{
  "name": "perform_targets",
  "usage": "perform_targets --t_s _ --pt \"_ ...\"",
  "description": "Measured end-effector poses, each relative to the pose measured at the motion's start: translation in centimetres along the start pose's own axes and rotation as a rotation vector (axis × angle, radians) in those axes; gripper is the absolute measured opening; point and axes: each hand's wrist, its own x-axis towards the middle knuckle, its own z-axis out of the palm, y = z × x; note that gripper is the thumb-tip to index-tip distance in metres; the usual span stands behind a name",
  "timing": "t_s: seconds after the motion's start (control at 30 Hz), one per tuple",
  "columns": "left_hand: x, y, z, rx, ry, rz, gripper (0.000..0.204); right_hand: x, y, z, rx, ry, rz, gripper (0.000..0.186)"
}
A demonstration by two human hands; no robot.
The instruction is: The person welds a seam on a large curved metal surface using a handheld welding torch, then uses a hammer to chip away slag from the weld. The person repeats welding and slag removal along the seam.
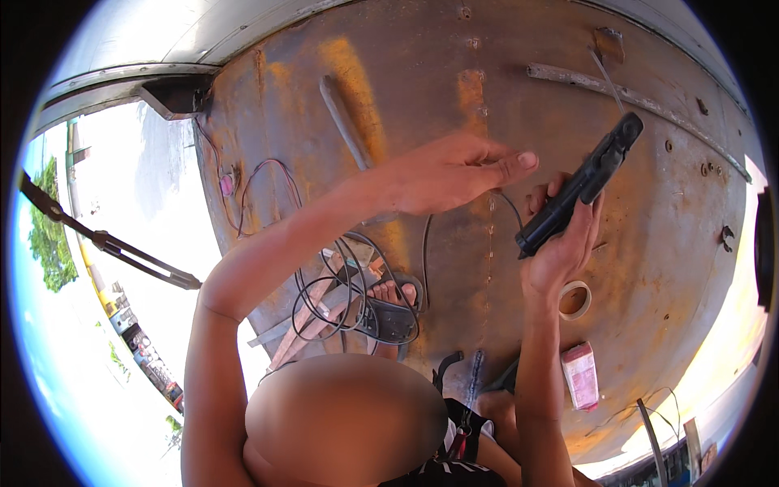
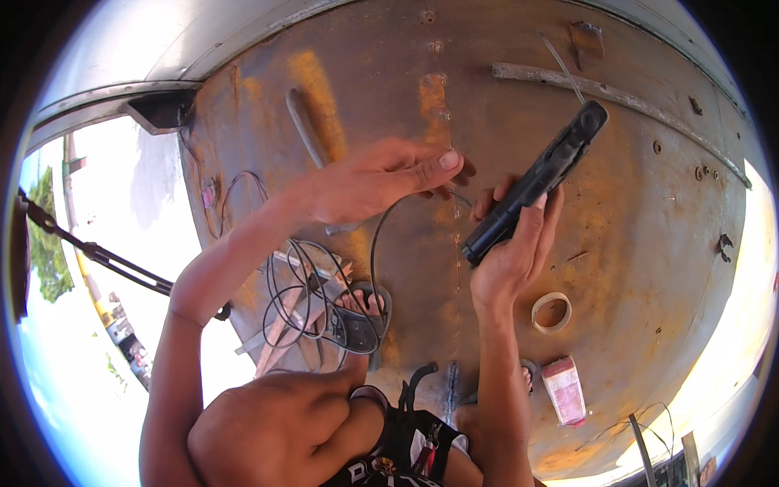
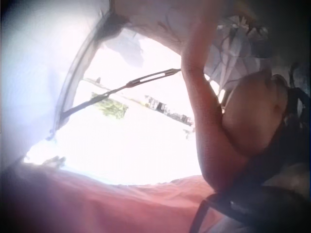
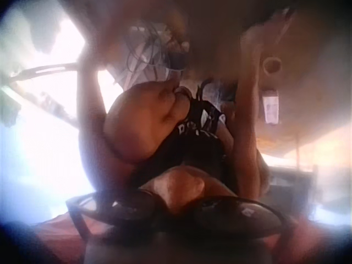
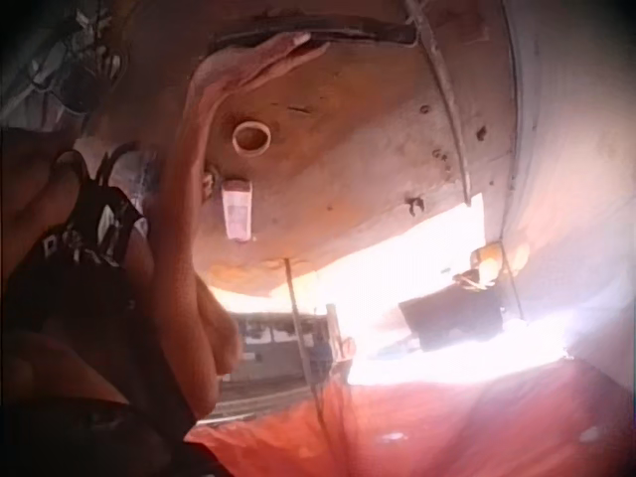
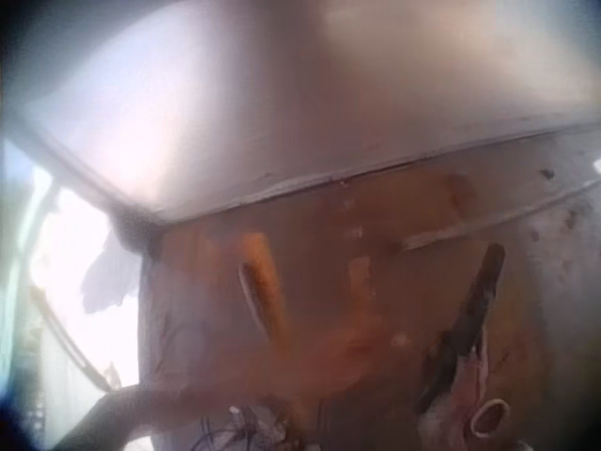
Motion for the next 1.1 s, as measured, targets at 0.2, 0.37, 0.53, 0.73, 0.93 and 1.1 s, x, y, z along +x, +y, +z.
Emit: perform_targets --t_s 0.2,0.37,0.53,0.73,0.93,1.1 --pt "-8.8 -1.1 1.1 -0.296 0.578 0.194 0.057 -2.9 3.3 11.3 -0.785 -0.444 -0.572 0.057" --pt "-13.7 -5.3 -1.8 -0.587 1.067 0.149 0.037 -0.8 0.0 14.9 -0.736 -1.148 -0.353 0.062" --pt "-17.1 -8.7 -4.3 -0.633 1.234 0.199 0.031 6.3 6.3 15.7 -1.435 -1.127 -0.959 0.043" --pt "-18.1 -9.8 -5.9 -0.632 1.255 0.162 0.039 10.4 15.2 18.5 -1.269 -1.646 -1.361 0.026" --pt "-18.0 -10.5 -7.6 -0.655 1.232 0.180 0.035 14.7 9.1 16.5 -1.562 -1.803 -1.314 0.027" --pt "-18.3 -12.2 -8.2 -0.637 1.224 0.182 0.039 13.5 3.0 8.5 -1.820 -1.223 -0.588 0.042"
